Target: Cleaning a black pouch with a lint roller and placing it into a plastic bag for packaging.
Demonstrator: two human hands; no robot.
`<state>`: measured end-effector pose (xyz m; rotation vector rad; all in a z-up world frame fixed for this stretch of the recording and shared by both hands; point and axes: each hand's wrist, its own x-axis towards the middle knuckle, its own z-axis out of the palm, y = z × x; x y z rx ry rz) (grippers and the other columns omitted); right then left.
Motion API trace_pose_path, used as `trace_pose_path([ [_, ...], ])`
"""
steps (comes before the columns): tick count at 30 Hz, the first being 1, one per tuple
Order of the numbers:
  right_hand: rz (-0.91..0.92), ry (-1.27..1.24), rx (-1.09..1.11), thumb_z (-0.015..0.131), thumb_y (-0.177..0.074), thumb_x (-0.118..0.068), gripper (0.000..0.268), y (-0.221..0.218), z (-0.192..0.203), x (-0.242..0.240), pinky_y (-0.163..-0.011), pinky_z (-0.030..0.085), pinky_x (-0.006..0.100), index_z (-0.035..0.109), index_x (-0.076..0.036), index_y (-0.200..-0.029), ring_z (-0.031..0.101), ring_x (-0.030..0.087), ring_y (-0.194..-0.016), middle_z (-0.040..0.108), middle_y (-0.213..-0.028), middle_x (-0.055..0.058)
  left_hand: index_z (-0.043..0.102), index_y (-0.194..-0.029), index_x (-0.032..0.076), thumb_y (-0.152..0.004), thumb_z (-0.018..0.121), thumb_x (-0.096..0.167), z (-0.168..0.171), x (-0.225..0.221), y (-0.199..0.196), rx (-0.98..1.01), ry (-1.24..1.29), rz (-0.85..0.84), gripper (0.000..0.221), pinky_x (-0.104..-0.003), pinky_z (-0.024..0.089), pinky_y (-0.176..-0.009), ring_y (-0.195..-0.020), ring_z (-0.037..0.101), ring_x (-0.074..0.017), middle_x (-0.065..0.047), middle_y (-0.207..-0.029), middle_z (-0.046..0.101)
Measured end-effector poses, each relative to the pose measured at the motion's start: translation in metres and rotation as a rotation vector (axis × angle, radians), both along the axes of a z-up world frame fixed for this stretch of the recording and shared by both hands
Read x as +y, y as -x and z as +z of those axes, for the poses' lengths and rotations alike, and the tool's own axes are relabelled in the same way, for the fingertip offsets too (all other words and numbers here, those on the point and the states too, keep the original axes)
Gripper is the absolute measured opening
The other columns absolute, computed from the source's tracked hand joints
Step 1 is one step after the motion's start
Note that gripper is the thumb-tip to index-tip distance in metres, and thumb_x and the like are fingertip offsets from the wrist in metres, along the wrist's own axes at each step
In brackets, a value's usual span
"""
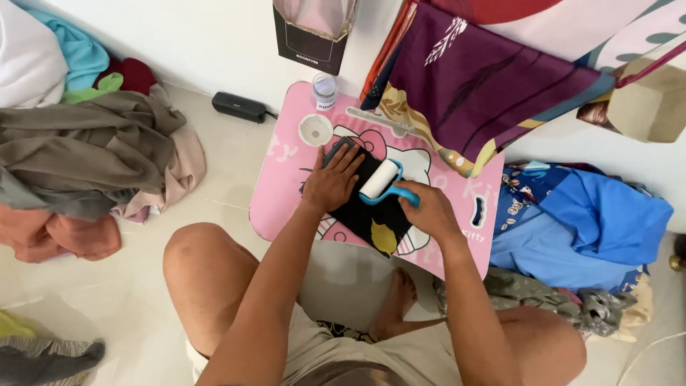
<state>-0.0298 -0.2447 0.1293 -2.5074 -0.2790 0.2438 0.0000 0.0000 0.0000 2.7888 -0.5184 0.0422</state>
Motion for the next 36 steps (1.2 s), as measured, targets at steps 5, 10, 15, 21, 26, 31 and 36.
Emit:
trace_pose_path([
  [5, -0.036, 0.056, 0.041, 0.071, -0.082, -0.018, 0.035, 0.020, 0.017, -0.032, -0.077, 0.056, 0.046, 0.078, -0.027, -0.115, 0.073, 0.038, -0.091, 0.079, -0.101, 0.008, 0.028, -0.163, 0.030, -0.109, 0.030, 0.043, -0.003, -0.001, -0.001, -0.009, 0.002, 0.004, 0.055, -0.061, 0.003, -0.127, -0.158, 0.016, -0.0197, 0.005, -0.171, 0.022],
  [10, -0.174, 0.089, 0.093, 0.072, -0.082, -0.019, 0.037, 0.043, 0.005, -0.079, -0.075, 0.054, 0.037, 0.079, -0.032, -0.115, 0.072, 0.025, -0.081, 0.080, -0.095, 0.003, 0.027, -0.163, 0.030, -0.109, 0.029, 0.044, -0.002, 0.000, -0.002, 0.000, 0.000, 0.005, 0.056, -0.061, 0.003, -0.127, -0.158, 0.016, -0.0192, 0.005, -0.171, 0.021],
  [15, -0.110, -0.022, 0.052, 0.070, -0.082, -0.013, 0.038, 0.039, 0.014, -0.048, -0.077, 0.055, 0.044, 0.079, -0.026, -0.117, 0.072, 0.038, -0.097, 0.078, -0.111, 0.008, 0.027, -0.163, 0.030, -0.109, 0.027, 0.043, -0.003, -0.001, 0.001, -0.009, 0.011, 0.000, 0.056, -0.062, 0.002, -0.127, -0.158, 0.017, -0.0192, 0.005, -0.171, 0.021],
  [21, 0.010, -0.090, 0.018, 0.070, -0.087, -0.015, 0.036, 0.033, 0.009, 0.018, -0.071, 0.055, 0.044, 0.076, -0.028, -0.120, 0.072, 0.033, -0.084, 0.078, -0.100, 0.007, 0.031, -0.162, 0.028, -0.109, 0.031, 0.042, -0.004, 0.000, 0.000, -0.062, 0.043, 0.000, 0.055, -0.061, 0.004, -0.126, -0.157, 0.019, -0.0202, 0.004, -0.171, 0.024],
  [26, -0.053, -0.019, 0.079, 0.072, -0.083, -0.017, 0.037, 0.050, 0.008, -0.024, -0.078, 0.056, 0.046, 0.077, -0.028, -0.117, 0.073, 0.038, -0.096, 0.078, -0.110, 0.007, 0.030, -0.162, 0.029, -0.109, 0.029, 0.042, -0.001, -0.001, 0.000, -0.004, 0.021, 0.004, 0.055, -0.061, 0.003, -0.127, -0.158, 0.017, -0.0194, 0.005, -0.171, 0.022],
  [31, -0.173, -0.008, 0.114, 0.071, -0.083, -0.013, 0.038, 0.081, -0.002, -0.072, -0.075, 0.054, 0.042, 0.079, -0.028, -0.116, 0.074, 0.031, -0.089, 0.080, -0.107, 0.005, 0.029, -0.163, 0.029, -0.109, 0.027, 0.043, -0.001, 0.000, -0.001, 0.028, 0.011, -0.004, 0.056, -0.061, 0.002, -0.127, -0.158, 0.015, -0.0189, 0.005, -0.172, 0.020],
  [36, -0.179, -0.101, 0.071, 0.072, -0.085, -0.012, 0.037, 0.084, 0.010, -0.037, -0.079, 0.054, 0.039, 0.080, -0.027, -0.118, 0.073, 0.025, -0.097, 0.079, -0.109, 0.004, 0.032, -0.162, 0.028, -0.108, 0.033, 0.042, -0.004, -0.002, 0.000, -0.039, 0.042, 0.003, 0.055, -0.061, 0.004, -0.127, -0.158, 0.018, -0.0200, 0.004, -0.171, 0.023],
])
